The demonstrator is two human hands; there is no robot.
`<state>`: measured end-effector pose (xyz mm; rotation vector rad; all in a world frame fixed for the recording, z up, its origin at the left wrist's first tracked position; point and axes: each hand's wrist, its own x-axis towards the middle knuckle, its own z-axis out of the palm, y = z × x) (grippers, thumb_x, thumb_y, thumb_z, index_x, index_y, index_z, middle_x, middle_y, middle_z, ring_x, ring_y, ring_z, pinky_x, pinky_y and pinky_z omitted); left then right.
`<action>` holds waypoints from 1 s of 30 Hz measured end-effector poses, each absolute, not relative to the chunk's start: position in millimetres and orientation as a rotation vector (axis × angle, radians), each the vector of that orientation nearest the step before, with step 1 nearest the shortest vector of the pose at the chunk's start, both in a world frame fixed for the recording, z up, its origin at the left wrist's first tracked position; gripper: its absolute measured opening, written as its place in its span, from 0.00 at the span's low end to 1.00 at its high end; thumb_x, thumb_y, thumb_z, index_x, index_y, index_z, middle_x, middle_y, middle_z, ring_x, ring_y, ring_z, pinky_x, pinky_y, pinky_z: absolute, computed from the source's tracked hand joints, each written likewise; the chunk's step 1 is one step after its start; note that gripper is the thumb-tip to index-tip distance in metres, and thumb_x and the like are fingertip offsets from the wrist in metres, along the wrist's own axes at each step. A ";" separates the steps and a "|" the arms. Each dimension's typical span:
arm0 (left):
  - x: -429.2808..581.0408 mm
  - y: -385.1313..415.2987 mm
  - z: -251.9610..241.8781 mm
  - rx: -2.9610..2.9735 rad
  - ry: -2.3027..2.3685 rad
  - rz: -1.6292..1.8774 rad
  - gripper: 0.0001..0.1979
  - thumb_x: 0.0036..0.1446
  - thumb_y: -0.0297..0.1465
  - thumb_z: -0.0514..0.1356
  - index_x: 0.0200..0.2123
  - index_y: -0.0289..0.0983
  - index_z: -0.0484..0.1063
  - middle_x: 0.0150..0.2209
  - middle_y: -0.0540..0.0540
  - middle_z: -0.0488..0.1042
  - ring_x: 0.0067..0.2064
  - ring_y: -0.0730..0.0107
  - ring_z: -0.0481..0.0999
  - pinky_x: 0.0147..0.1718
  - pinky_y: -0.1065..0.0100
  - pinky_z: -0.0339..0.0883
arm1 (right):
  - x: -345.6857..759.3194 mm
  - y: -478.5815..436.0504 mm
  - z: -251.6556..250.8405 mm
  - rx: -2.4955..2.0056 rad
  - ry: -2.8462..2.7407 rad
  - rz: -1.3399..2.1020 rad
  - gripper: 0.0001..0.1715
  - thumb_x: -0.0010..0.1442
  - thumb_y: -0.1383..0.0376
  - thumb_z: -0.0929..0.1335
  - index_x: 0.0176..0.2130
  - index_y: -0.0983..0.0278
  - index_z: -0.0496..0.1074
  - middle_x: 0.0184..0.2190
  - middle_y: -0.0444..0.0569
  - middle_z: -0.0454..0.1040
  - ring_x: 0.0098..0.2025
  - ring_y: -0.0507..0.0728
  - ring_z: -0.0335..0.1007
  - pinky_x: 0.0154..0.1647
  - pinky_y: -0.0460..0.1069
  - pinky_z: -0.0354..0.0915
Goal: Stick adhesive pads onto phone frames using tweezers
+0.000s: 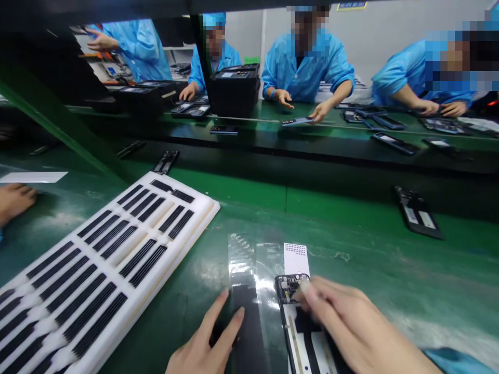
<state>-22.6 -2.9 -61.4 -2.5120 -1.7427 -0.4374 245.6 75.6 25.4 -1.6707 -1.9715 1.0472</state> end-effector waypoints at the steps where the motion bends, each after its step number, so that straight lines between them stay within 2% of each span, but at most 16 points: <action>1: -22.3 0.8 -60.4 -2.536 -1.721 -0.397 0.25 0.63 0.21 0.51 0.57 0.49 0.73 0.61 0.42 0.71 0.31 0.75 0.81 0.15 0.81 0.63 | 238.4 87.1 30.0 -1.605 -1.848 1.127 0.31 0.69 0.45 0.57 0.31 0.55 0.79 0.32 0.51 0.81 0.33 0.63 0.79 0.37 0.54 0.74; 4: -21.1 7.5 -58.1 -2.570 -1.669 -0.292 0.26 0.62 0.21 0.53 0.60 0.47 0.70 0.63 0.40 0.68 0.33 0.72 0.81 0.17 0.80 0.66 | 214.6 119.6 25.8 -1.519 -1.553 1.365 0.42 0.68 0.40 0.53 0.25 0.60 0.77 0.24 0.52 0.78 0.26 0.60 0.75 0.32 0.53 0.73; 6: -19.6 8.7 -58.0 -2.572 -1.650 -0.239 0.27 0.61 0.21 0.54 0.61 0.48 0.69 0.63 0.40 0.68 0.32 0.72 0.81 0.16 0.78 0.67 | 202.8 132.6 12.6 -1.482 -1.510 1.531 0.40 0.68 0.39 0.55 0.28 0.62 0.77 0.21 0.51 0.77 0.23 0.58 0.74 0.28 0.51 0.71; 10: -14.4 8.5 -58.8 -2.560 -1.674 -0.203 0.30 0.58 0.18 0.56 0.62 0.48 0.68 0.63 0.40 0.68 0.31 0.71 0.81 0.15 0.78 0.66 | 196.4 132.6 -10.6 -1.389 -1.696 1.562 0.25 0.67 0.46 0.64 0.35 0.62 0.75 0.27 0.49 0.80 0.30 0.58 0.77 0.31 0.49 0.70; 14: -7.6 8.7 -58.9 -2.533 -1.732 -0.207 0.29 0.59 0.19 0.57 0.61 0.47 0.69 0.62 0.40 0.69 0.30 0.70 0.81 0.16 0.76 0.70 | 200.7 121.8 -14.1 -1.384 -1.825 1.449 0.17 0.69 0.53 0.64 0.37 0.60 0.75 0.30 0.46 0.80 0.33 0.58 0.79 0.35 0.49 0.70; 19: -2.5 8.9 -56.8 -2.515 -1.758 -0.171 0.33 0.56 0.16 0.56 0.62 0.47 0.68 0.61 0.40 0.70 0.30 0.71 0.81 0.14 0.77 0.68 | 199.3 118.1 -16.9 -1.369 -1.823 1.413 0.18 0.70 0.55 0.63 0.36 0.59 0.77 0.33 0.46 0.81 0.37 0.58 0.79 0.40 0.50 0.72; 24: 0.6 6.9 -55.4 -2.533 -1.799 -0.125 0.29 0.61 0.21 0.57 0.63 0.45 0.66 0.61 0.36 0.70 0.31 0.68 0.82 0.16 0.75 0.71 | 194.0 118.6 -24.7 -1.405 -1.681 1.502 0.23 0.70 0.52 0.63 0.35 0.61 0.80 0.38 0.50 0.82 0.41 0.59 0.81 0.44 0.49 0.75; 27: 2.4 5.7 -55.4 -2.535 -1.825 -0.119 0.29 0.62 0.22 0.57 0.65 0.45 0.64 0.61 0.35 0.69 0.32 0.65 0.82 0.16 0.73 0.71 | 195.0 120.1 -20.3 -1.411 -1.591 1.519 0.24 0.69 0.50 0.64 0.38 0.62 0.82 0.42 0.53 0.82 0.40 0.59 0.82 0.42 0.48 0.77; 30: 4.5 5.5 -50.8 -2.529 -1.982 -0.271 0.29 0.61 0.20 0.54 0.64 0.45 0.66 0.63 0.38 0.68 0.34 0.66 0.82 0.18 0.75 0.72 | 201.1 118.7 -7.0 -1.376 -1.521 1.447 0.24 0.68 0.50 0.65 0.35 0.62 0.83 0.45 0.54 0.82 0.40 0.60 0.82 0.39 0.48 0.78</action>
